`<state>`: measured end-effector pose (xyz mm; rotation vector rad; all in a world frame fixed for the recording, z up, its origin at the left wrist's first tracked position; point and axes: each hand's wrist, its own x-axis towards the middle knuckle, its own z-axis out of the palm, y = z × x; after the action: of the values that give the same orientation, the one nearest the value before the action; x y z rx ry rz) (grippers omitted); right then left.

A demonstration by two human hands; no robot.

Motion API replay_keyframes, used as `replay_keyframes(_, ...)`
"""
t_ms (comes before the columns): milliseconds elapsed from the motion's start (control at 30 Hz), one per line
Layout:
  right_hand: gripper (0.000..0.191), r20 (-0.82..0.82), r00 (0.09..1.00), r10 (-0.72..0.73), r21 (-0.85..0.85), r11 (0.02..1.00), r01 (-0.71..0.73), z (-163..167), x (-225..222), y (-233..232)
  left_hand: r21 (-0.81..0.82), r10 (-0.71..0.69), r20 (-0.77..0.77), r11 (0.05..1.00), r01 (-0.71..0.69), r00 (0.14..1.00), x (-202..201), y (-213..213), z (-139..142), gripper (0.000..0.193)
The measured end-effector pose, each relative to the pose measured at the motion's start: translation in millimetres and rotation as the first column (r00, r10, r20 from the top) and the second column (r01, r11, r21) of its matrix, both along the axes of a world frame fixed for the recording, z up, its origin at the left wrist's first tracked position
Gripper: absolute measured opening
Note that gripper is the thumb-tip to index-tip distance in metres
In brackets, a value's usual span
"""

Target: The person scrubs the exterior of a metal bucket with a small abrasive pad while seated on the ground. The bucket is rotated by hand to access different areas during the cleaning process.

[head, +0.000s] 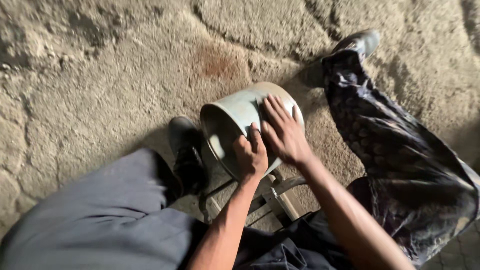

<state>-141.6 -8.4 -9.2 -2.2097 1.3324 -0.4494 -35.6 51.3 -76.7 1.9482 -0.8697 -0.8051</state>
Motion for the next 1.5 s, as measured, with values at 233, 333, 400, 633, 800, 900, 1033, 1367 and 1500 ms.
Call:
replay_keyframes(233, 0.057, -0.084, 0.993, -0.084, 0.079, 0.993, 0.091, -21.6, -10.0, -37.3, 0.07, -0.09, 0.017, 0.994, 0.089, 0.996, -0.5, 4.6, -4.3, 0.059)
replay_keyframes(333, 0.055, -0.197, 0.976, -0.095, 0.194, 0.972, 0.133, -36.0, -8.4, -95.7, 0.083, -0.101, 0.036, 0.992, 0.098, 0.994, -2.5, -2.0, -0.2, 0.059)
replay_keyframes(400, 0.055, -0.222, 0.973, -0.069, 0.236, 0.964, 0.122, -36.0, -6.4, -94.5, 0.105, -0.081, 0.025, 0.991, 0.078, 0.996, -2.3, -2.1, 1.5, 0.06)
replay_keyframes(633, 0.07, 0.022, 0.999, -0.048, -0.022, 0.999, 0.048, -10.5, -19.1, 34.8, 0.191, -0.05, -0.072, 0.979, 0.064, 0.996, 0.3, 10.1, -0.3, 0.063)
replay_keyframes(800, 0.061, -0.124, 0.99, -0.072, 0.107, 0.991, 0.085, -20.4, -13.9, -48.5, 0.151, -0.136, -0.058, 0.978, 0.143, 0.989, -1.3, 4.0, 7.1, 0.062)
replay_keyframes(900, 0.061, -0.24, 0.971, -0.021, 0.296, 0.95, 0.094, -24.7, -3.6, -94.3, 0.152, -0.115, -0.038, 0.981, 0.12, 0.993, -1.8, -4.1, 10.8, 0.061)
replay_keyframes(1033, 0.066, -0.081, 0.997, -0.019, 0.115, 0.993, 0.028, -13.3, -5.4, -46.7, 0.114, -0.063, -0.068, 0.991, 0.071, 0.996, 1.8, -2.2, 6.5, 0.06)
replay_keyframes(1367, 0.067, -0.132, 0.99, -0.053, 0.187, 0.979, 0.077, -29.4, -18.3, -62.2, 0.023, -0.187, 0.074, 0.982, 0.186, 0.98, 1.5, 0.2, 4.4, 0.056)
replay_keyframes(1500, 0.068, -0.256, 0.966, -0.024, 0.3, 0.948, 0.103, -30.0, -5.2, -96.5, 0.086, -0.076, -0.063, 0.993, 0.081, 0.995, 4.6, -7.5, 13.9, 0.063)
